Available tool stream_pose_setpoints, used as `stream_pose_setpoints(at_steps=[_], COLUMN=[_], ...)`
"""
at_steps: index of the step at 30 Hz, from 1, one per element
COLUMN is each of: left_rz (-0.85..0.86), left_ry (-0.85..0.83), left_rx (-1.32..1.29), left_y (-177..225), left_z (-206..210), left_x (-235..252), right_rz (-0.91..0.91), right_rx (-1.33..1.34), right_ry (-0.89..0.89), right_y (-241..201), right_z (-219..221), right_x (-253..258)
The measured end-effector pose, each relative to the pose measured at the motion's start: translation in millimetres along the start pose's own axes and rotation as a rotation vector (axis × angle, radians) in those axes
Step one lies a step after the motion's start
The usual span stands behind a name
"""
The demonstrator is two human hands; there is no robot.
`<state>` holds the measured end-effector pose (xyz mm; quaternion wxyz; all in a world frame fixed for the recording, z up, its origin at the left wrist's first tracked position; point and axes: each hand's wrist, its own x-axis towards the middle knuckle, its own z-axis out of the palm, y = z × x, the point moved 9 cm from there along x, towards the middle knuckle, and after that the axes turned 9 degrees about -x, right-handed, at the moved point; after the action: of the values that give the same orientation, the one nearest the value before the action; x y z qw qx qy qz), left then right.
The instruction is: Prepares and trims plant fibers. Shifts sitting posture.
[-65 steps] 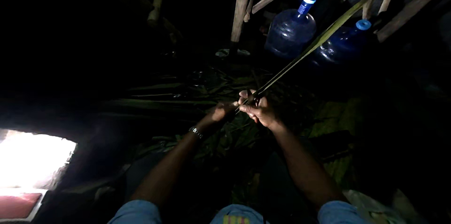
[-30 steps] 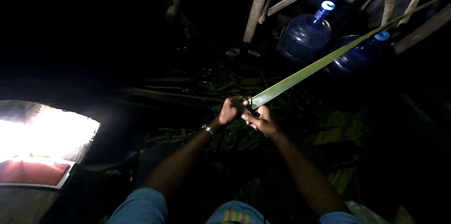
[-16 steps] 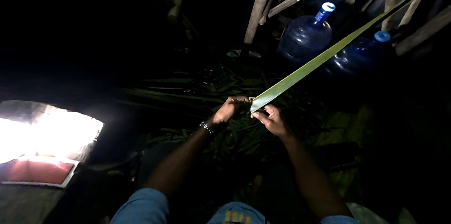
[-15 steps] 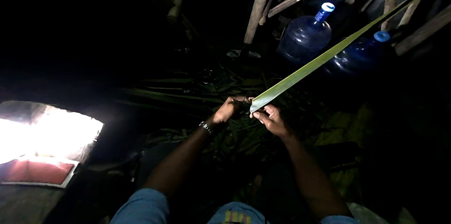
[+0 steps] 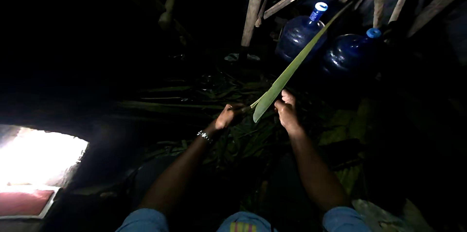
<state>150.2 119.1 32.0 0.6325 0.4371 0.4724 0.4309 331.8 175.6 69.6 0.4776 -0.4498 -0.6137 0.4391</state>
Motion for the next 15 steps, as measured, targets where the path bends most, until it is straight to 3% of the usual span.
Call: stream_pose_setpoints(at_steps=[5,12,15], left_rz=[0.019,0.088,0.102], left_ry=[0.088,0.139,0.255], left_rx=[0.295,0.466,0.497], left_y=[17,52,59], left_z=[-35,-93,-121], left_x=[-6,-38,-48], right_rz=[0.128,0.185,0.159], right_rx=[0.235,0.379,0.427], right_ry=[0.091,0.346,0.413], right_y=[8,21,29], right_z=[-30,-93,-119], right_x=[25,30,32])
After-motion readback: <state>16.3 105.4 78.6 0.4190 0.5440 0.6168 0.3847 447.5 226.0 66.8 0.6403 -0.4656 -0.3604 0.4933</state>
